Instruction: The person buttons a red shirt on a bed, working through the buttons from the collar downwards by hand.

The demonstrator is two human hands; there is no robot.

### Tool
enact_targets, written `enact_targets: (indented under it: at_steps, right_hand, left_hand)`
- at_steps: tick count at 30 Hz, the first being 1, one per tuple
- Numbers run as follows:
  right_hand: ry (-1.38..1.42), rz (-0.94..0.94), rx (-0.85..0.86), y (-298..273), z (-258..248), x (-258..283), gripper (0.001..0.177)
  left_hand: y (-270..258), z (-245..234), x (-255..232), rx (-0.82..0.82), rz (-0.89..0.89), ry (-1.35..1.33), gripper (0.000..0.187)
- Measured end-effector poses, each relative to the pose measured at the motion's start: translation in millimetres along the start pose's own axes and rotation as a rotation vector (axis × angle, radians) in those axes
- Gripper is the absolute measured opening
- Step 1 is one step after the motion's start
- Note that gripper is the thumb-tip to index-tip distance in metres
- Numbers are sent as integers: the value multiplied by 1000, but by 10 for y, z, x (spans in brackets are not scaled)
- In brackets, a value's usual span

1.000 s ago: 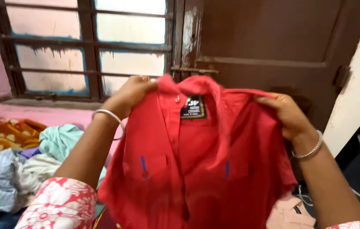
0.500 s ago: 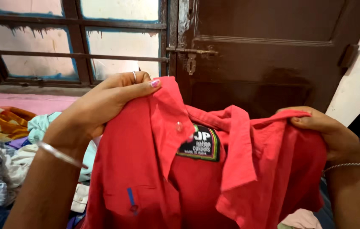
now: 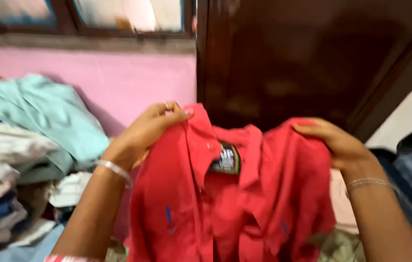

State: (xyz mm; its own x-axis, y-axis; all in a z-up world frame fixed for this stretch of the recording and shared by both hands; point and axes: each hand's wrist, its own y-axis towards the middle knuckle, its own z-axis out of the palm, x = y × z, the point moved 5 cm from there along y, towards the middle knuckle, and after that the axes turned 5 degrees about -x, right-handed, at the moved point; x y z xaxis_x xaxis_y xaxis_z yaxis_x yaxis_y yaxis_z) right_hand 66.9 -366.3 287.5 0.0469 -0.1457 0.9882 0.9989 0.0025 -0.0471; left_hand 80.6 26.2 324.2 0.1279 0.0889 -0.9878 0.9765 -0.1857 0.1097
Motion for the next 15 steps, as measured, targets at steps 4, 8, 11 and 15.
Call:
enact_targets:
  at_steps: [4, 8, 11, 15]
  right_hand:
    - [-542, -247, -60, 875, 70, -631, 28]
    - [-1101, -508, -338, 1102, 217, -1826, 45]
    - [-798, -502, 70, 936, 502, -3034, 72]
    - [-1208, -219, 172, 507, 571, -4081, 99]
  left_hand:
    - [622, -55, 1005, -315, 114, 535, 36]
    - [669, 395, 2288, -482, 369, 1049, 64]
    - [247, 771, 3298, -209, 353, 1134, 82]
    - [-302, 832, 3978, -173, 59, 1214, 91]
